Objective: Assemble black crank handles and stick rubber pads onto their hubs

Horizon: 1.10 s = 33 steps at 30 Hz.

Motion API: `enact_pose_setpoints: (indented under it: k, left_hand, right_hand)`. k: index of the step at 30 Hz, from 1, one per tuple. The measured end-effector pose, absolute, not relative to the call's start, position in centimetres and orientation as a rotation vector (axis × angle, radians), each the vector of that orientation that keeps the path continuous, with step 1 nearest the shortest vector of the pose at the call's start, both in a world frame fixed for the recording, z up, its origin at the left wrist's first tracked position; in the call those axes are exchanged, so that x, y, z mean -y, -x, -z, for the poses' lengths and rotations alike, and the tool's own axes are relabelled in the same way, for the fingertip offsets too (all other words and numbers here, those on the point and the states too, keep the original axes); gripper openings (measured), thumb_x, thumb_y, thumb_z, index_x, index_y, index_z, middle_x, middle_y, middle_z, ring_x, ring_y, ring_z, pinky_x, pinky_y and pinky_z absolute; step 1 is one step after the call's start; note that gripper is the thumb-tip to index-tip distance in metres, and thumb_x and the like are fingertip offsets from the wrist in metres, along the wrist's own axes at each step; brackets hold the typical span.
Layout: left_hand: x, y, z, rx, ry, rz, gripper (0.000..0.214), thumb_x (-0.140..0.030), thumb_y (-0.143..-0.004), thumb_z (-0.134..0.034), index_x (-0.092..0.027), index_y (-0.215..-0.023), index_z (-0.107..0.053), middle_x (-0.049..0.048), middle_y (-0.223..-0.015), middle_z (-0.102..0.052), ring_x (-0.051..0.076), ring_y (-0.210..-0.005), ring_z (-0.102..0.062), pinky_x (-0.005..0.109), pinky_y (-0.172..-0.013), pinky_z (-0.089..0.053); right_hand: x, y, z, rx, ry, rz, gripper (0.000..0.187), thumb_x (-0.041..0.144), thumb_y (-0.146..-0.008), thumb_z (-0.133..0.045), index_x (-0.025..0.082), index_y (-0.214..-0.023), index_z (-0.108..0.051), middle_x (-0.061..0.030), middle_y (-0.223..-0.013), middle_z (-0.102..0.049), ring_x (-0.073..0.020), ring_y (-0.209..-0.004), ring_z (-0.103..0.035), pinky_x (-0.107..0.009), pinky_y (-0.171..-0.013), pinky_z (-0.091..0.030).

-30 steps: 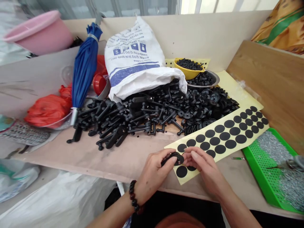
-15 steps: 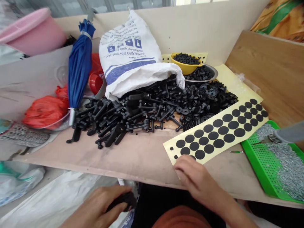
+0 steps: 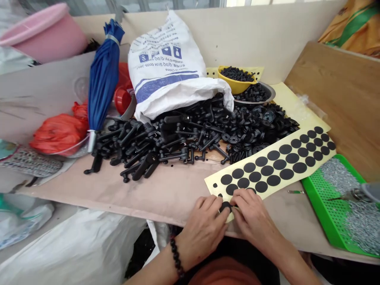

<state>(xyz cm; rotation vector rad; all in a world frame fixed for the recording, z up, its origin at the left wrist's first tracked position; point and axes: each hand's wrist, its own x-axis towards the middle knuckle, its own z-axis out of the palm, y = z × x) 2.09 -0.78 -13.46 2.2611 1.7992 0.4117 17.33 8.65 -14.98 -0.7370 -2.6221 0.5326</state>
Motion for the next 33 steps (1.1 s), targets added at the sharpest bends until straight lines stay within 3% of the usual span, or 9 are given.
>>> enact_pose_setpoints:
  k: [5, 10, 17, 22, 25, 28, 33]
  left_hand:
    - [1.2, -1.6, 14.5, -1.79, -2.282, -0.506, 0.026, -0.019, -0.09, -0.042, -0.015, -0.115, -0.051, 0.0113, -0.117, -0.054, 0.027, -0.11, -0.047, 0.043, -0.091, -0.041]
    - [1.1, -1.7, 14.6, -1.798, -2.289, -0.54, 0.025, -0.02, -0.091, -0.042, -0.015, -0.112, -0.052, 0.0112, -0.117, -0.054, 0.026, -0.11, -0.047, 0.043, -0.091, -0.04]
    - [1.3, -1.8, 14.5, -1.799, -2.304, -0.517, 0.018, -0.016, -0.086, -0.049, -0.015, -0.104, -0.055, 0.0098, -0.113, -0.056, 0.025, -0.109, -0.048, 0.041, -0.093, -0.042]
    - [1.8, -0.4, 13.7, -1.681, -2.16, -0.832, 0.018, -0.01, -0.084, -0.046, -0.019, -0.094, -0.059, 0.008, -0.114, -0.057, 0.02, -0.107, -0.051, 0.035, -0.094, -0.045]
    - [0.8, 1.2, 13.1, -1.678, -2.031, -0.989, 0.024, -0.009, -0.085, -0.044, -0.02, -0.099, -0.061, 0.0071, -0.114, -0.058, 0.018, -0.106, -0.053, 0.03, -0.092, -0.047]
    - [-2.0, 2.4, 12.4, -1.797, -1.978, -1.068, 0.026, -0.01, -0.087, -0.043, -0.018, -0.103, -0.061, 0.0088, -0.11, -0.061, 0.019, -0.105, -0.054, 0.032, -0.091, -0.047]
    - [-9.1, 2.0, 11.4, -2.002, -1.856, -0.738, 0.03, -0.024, -0.09, -0.044, -0.019, -0.118, -0.055, 0.0078, -0.103, -0.064, 0.022, -0.1, -0.059, 0.036, -0.089, -0.046]
  right_hand:
    - [-8.9, -17.2, 14.6, 2.579, 0.724, -0.604, 0.018, 0.007, -0.085, -0.042, 0.018, -0.092, -0.054, -0.0096, -0.1, -0.055, -0.0226, -0.089, -0.05, -0.036, -0.076, -0.044]
    - [-9.0, -16.6, 14.9, 2.645, 0.739, -0.47, 0.018, 0.007, -0.086, -0.038, 0.017, -0.078, -0.051, -0.0102, -0.091, -0.055, -0.0219, -0.08, -0.047, -0.038, -0.072, -0.041]
    - [-8.3, -16.5, 14.3, 2.591, 0.765, -0.781, 0.017, 0.007, -0.082, -0.044, 0.02, -0.071, -0.043, -0.0038, -0.081, -0.055, -0.0197, -0.079, -0.049, -0.036, -0.071, -0.039]
    - [-8.2, -16.6, 13.7, 2.602, 0.756, -0.934, 0.017, 0.007, -0.082, -0.043, 0.021, -0.073, -0.043, -0.0026, -0.084, -0.059, -0.0213, -0.086, -0.053, -0.039, -0.077, -0.042]
    - [-8.5, -17.0, 13.3, 2.61, 0.726, -1.016, 0.016, 0.007, -0.081, -0.044, 0.022, -0.075, -0.046, -0.0024, -0.09, -0.063, -0.0234, -0.099, -0.055, -0.039, -0.081, -0.045]
    - [-9.0, -17.4, 13.0, 2.592, 0.71, -1.113, 0.016, 0.008, -0.079, -0.047, 0.023, -0.073, -0.049, -0.002, -0.094, -0.066, -0.0242, -0.11, -0.053, -0.039, -0.087, -0.046]
    - [-9.6, -17.5, 13.1, 2.515, 0.739, -1.204, 0.014, 0.008, -0.073, -0.049, 0.022, -0.07, -0.052, -0.0039, -0.093, -0.068, -0.0251, -0.106, -0.057, -0.039, -0.086, -0.048]
